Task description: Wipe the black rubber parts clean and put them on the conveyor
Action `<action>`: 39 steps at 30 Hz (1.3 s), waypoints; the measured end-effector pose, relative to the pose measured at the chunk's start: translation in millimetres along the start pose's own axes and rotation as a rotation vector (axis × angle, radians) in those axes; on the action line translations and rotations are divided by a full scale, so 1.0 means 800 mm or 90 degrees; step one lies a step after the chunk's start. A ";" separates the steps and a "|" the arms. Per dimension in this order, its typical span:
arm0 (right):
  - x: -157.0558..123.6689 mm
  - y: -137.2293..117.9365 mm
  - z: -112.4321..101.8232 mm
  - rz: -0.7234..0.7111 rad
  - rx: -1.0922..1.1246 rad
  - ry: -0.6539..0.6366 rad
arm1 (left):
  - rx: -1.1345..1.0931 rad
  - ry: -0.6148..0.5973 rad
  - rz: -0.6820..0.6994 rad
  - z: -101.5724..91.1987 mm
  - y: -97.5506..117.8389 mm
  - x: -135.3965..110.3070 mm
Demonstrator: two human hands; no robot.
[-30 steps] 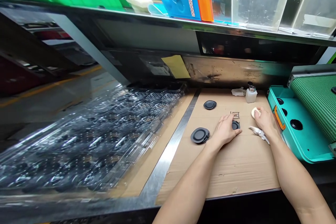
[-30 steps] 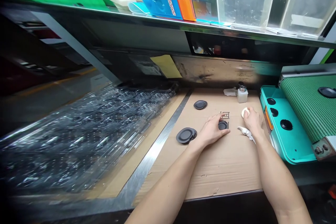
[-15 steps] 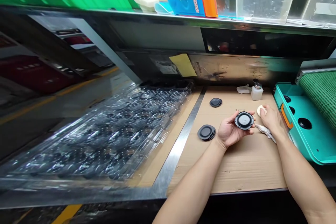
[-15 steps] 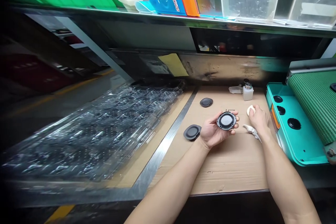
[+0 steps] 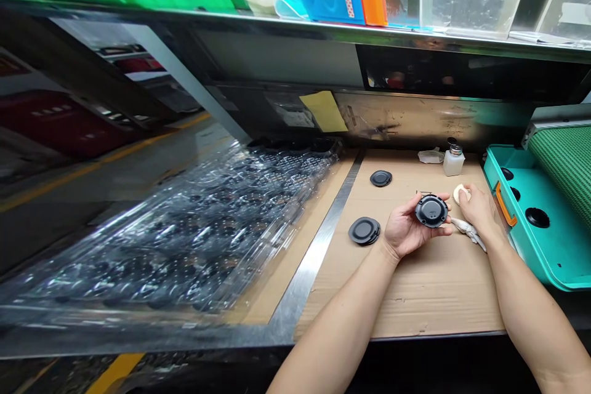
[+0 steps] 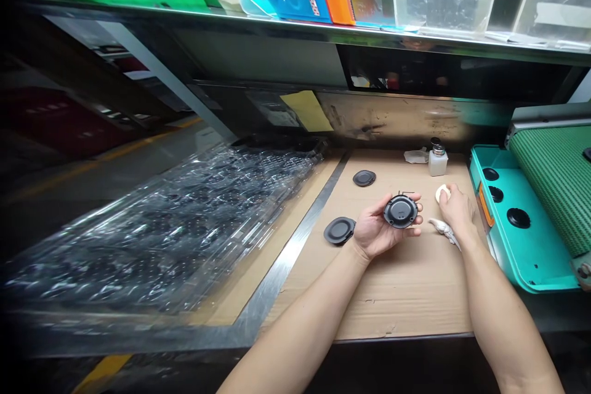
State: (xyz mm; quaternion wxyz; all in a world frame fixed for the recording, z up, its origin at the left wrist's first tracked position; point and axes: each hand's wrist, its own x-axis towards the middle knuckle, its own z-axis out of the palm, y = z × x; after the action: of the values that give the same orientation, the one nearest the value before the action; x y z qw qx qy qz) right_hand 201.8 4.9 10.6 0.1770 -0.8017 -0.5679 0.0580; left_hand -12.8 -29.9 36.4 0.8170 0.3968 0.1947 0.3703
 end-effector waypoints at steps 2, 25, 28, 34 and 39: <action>0.000 0.002 0.001 0.003 -0.002 -0.001 | 0.000 0.007 0.015 0.002 -0.001 -0.002; -0.003 -0.004 0.009 0.025 -0.007 -0.035 | 1.179 0.022 -0.081 -0.197 0.152 0.098; -0.002 -0.005 0.009 0.031 -0.005 -0.034 | 1.195 0.014 -0.091 -0.202 0.151 0.101; 0.002 -0.002 0.012 0.023 0.019 -0.033 | 1.184 0.069 -0.138 -0.202 0.156 0.099; 0.002 -0.003 0.014 0.028 0.025 -0.037 | 1.208 0.073 -0.133 -0.196 0.152 0.094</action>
State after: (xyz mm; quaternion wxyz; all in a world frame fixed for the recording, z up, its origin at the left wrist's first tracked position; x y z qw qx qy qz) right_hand 196.8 9.7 1.2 0.1750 -0.8082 -0.5540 0.0961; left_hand -115.0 156.3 35.5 0.1727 0.8557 0.4877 0.0023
